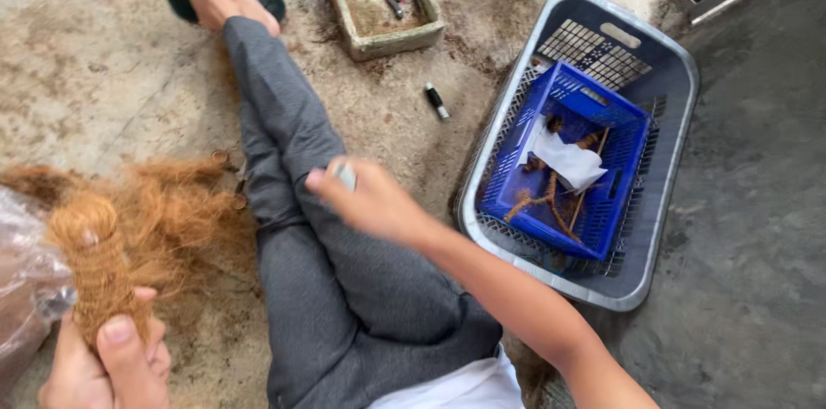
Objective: The person wraps brown fibrous material around a white pipe segment, using a small cylindrical tool to press and secure the fibers. The person repeatedly adjusts the bundle and continues wrapping along the pipe's length.
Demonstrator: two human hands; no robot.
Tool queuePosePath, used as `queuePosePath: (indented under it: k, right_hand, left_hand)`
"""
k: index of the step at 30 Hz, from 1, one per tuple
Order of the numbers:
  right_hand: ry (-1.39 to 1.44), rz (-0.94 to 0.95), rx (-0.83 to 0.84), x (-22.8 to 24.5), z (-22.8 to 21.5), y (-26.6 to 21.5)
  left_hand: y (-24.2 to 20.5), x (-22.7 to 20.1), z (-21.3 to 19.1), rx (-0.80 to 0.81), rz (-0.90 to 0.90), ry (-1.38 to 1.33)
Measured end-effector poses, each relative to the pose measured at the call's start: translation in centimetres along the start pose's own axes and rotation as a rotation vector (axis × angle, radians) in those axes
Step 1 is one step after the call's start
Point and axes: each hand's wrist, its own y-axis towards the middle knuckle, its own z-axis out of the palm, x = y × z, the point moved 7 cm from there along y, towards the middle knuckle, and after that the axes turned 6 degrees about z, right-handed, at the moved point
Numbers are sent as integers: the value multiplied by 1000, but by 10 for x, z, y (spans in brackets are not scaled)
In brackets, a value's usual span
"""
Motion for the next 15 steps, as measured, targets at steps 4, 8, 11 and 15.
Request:
queuePosePath:
  k: [4,8,11,15]
  right_hand:
    - [-82,146,-274,-99,-82,110]
    - [-518,246,-291,-206,-113,181]
    - [-915,214,-442,-237,-142,204]
    - [-841,103,-854,-234,-218,217]
  left_hand:
    - [11,45,0,74,-178,-24]
    - [18,85,4,101,-210,-111]
    - [37,133,21,330,-633,-198]
    - [56,140,34,317,-627,-236]
